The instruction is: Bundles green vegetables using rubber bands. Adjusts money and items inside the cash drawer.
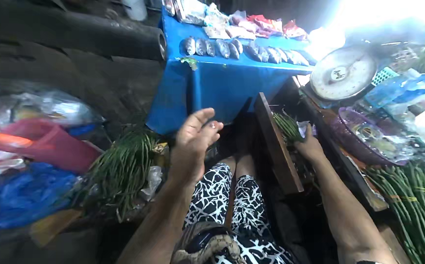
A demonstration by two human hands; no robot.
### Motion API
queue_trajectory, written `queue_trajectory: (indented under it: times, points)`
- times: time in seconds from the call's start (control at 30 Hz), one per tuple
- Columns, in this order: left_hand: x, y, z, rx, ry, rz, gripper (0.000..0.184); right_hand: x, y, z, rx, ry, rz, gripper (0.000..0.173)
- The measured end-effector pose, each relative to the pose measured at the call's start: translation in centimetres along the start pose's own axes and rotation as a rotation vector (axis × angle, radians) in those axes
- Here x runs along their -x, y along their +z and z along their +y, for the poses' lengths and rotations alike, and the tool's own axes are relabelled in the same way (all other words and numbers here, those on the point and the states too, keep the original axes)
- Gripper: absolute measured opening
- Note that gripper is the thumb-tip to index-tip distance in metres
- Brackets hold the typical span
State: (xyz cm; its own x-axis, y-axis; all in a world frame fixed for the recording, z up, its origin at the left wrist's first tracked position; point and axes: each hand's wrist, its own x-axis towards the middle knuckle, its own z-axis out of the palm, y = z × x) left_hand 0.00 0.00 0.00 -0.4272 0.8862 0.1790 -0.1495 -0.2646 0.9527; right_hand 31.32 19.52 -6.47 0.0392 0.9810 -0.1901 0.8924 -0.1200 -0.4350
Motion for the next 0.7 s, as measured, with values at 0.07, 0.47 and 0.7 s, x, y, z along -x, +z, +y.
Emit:
queue_trajectory:
  times: [0.07,0.47,0.7]
  points:
    - [-0.1,0.2,-1.8,-0.038,-0.054,-0.031,0.038,-0.4,0.1,-0.1,-0.043,-0.005,0.016,0.098]
    - [0.4,2.2,-4.3,0.045,-0.235,-0.167,0.022,2.3,-5.1,-0.1,-0.230,-0.168,0.154,0.056]
    - [1.8,4.3,-5.1,0.097,-0.382,-0.420,0.027,8.8,-6.4,-2.3,-0.087,-0.401,0.216,0.057]
